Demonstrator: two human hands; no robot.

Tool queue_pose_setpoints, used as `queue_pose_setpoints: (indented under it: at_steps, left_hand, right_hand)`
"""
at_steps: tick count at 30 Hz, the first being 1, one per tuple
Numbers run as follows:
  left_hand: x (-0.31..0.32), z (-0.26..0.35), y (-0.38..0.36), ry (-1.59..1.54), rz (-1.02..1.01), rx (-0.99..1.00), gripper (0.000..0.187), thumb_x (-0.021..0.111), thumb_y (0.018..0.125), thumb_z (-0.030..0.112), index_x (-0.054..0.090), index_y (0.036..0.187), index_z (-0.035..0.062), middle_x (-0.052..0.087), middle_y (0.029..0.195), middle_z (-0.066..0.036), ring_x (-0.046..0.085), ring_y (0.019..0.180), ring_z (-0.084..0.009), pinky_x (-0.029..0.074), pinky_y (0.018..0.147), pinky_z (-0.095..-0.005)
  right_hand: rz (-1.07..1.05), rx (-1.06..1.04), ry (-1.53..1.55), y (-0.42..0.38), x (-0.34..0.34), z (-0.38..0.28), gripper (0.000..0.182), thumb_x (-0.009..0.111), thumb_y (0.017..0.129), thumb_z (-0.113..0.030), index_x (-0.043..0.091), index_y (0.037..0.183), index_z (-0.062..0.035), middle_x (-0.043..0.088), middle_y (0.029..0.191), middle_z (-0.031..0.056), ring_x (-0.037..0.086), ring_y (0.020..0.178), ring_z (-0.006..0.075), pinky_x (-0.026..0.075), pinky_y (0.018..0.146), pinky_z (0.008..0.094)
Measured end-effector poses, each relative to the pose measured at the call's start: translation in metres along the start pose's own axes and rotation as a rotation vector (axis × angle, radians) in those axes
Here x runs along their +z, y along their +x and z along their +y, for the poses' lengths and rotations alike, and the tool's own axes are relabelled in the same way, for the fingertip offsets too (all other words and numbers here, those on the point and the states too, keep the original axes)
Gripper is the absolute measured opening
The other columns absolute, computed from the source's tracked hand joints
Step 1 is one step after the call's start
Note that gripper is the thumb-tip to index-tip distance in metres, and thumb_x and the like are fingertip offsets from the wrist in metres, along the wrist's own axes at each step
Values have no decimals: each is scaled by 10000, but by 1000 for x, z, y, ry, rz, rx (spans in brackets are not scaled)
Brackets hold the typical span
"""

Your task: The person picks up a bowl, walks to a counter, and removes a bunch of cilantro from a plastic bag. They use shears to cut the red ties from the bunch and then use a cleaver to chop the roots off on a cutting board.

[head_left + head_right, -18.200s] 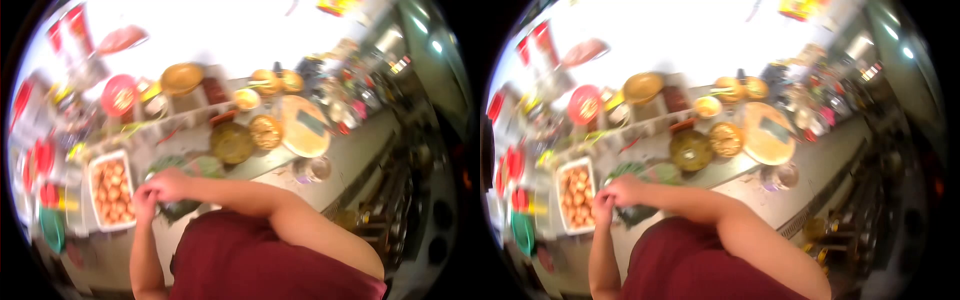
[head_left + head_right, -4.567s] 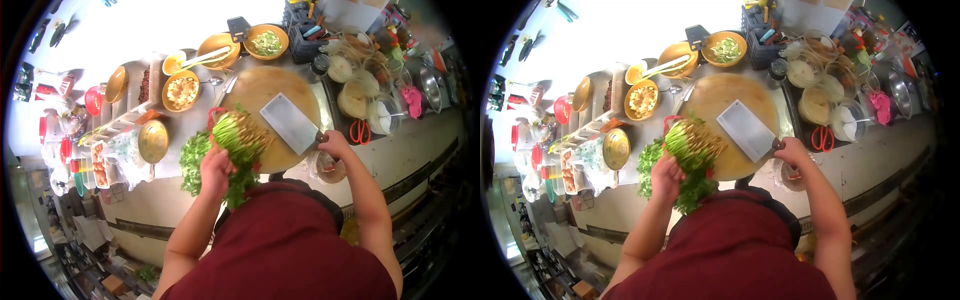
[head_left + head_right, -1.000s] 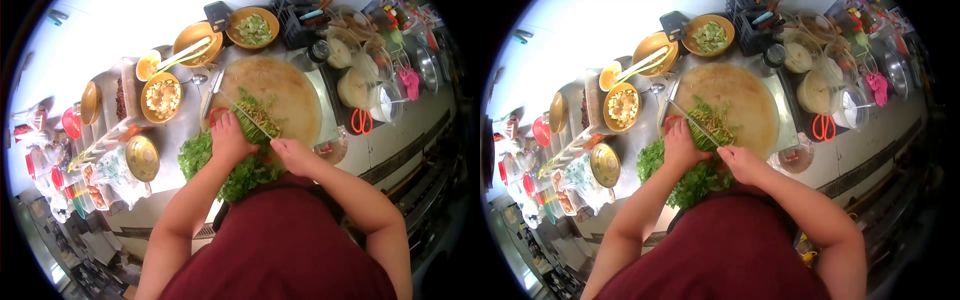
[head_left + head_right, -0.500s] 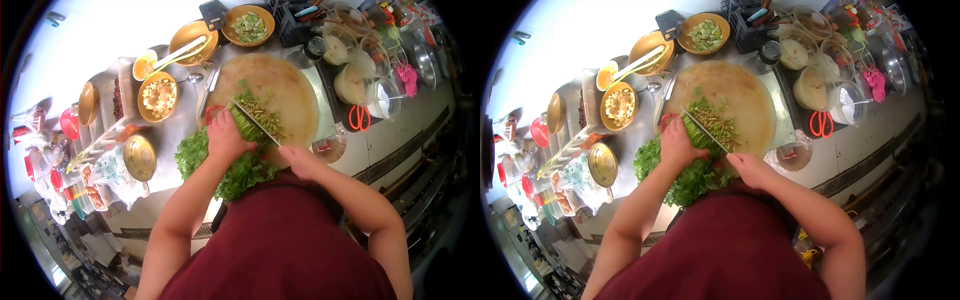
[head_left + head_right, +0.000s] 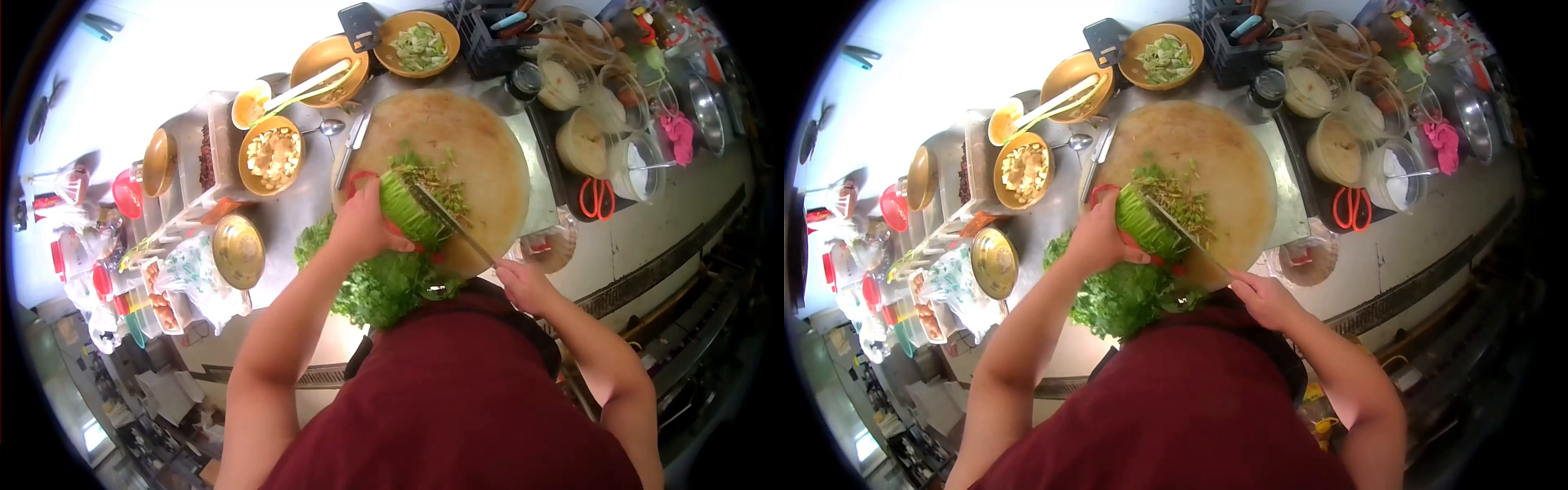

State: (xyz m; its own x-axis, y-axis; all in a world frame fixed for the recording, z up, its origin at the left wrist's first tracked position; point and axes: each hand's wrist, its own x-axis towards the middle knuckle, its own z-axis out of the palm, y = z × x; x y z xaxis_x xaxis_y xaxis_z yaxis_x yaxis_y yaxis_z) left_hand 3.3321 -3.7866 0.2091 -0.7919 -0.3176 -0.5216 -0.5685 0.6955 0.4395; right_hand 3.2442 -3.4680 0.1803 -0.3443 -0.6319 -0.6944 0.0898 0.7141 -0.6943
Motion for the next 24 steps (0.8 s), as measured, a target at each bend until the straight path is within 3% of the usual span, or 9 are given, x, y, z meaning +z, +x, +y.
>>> queue_pose_setpoints:
  at_steps: [4, 7, 9, 13, 15, 19, 21, 24]
  left_hand:
    - [22, 13, -26, 86, 137, 68, 1147, 932, 512, 402, 358, 1415, -12, 550, 1244, -198, 510, 1195, -376, 416, 1033, -425]
    - [28, 16, -32, 129, 177, 149, 1112, 901, 552, 447, 357, 1402, -19, 520, 1278, -210, 495, 1193, -381, 425, 1015, -438]
    - [24, 20, -33, 111, 127, 160, 1094, 887, 571, 471, 371, 1389, -42, 517, 1269, -228, 505, 1163, -390, 433, 999, -441]
    - [18, 19, -24, 63, 76, 81, 1101, 873, 564, 531, 407, 1391, -27, 510, 1264, -209, 473, 1233, -376, 405, 1043, -435]
    - [15, 18, -19, 142, -73, 43, 1098, 868, 564, 545, 415, 1389, -21, 504, 1282, -204, 472, 1242, -367, 386, 1054, -438]
    - [26, 22, -26, 212, 60, 65, 1139, 873, 553, 545, 376, 1414, -13, 497, 1304, -199, 468, 1252, -364, 355, 1069, -444]
    - [30, 26, -28, 157, 42, 42, 1187, 876, 550, 537, 320, 1434, -28, 478, 1349, -200, 456, 1269, -360, 329, 1075, -457]
    - [43, 28, -27, 256, 91, 20, 1235, 888, 536, 518, 274, 1444, -52, 451, 1398, -210, 445, 1285, -363, 330, 1070, -469]
  right_hand:
    - [-94, 147, 113, -15, -13, 21, 445, 517, 969, -322, 566, 1344, -88, 627, 720, 82, 566, 618, 145, 496, 652, 301]
    - [-30, 37, -51, -20, -19, 44, 450, 550, 942, -292, 566, 1350, -104, 627, 726, 86, 563, 618, 138, 487, 649, 288]
    - [-42, 69, -8, -26, -22, 49, 468, 569, 922, -272, 559, 1360, -109, 632, 732, 90, 559, 612, 130, 480, 635, 276]
    - [-80, 79, 60, -29, -26, 52, 468, 539, 932, -242, 544, 1377, -97, 584, 661, 55, 531, 573, 109, 475, 573, 281]
    - [-99, 70, 108, -31, -25, 46, 464, 499, 956, -225, 527, 1394, -75, 520, 594, 26, 494, 526, 95, 453, 532, 270]
    - [-85, 30, 228, -38, -16, 44, 462, 459, 986, -224, 503, 1409, -44, 481, 564, 8, 466, 497, 89, 433, 517, 255]
    - [-46, -41, 298, -42, -11, 31, 528, 393, 1006, -368, 493, 1395, -24, 498, 560, -1, 450, 453, 84, 390, 457, 242]
    - [-36, -102, 278, -41, -10, -9, 541, 373, 1022, -392, 478, 1411, -31, 486, 553, -8, 443, 452, 82, 390, 462, 238]
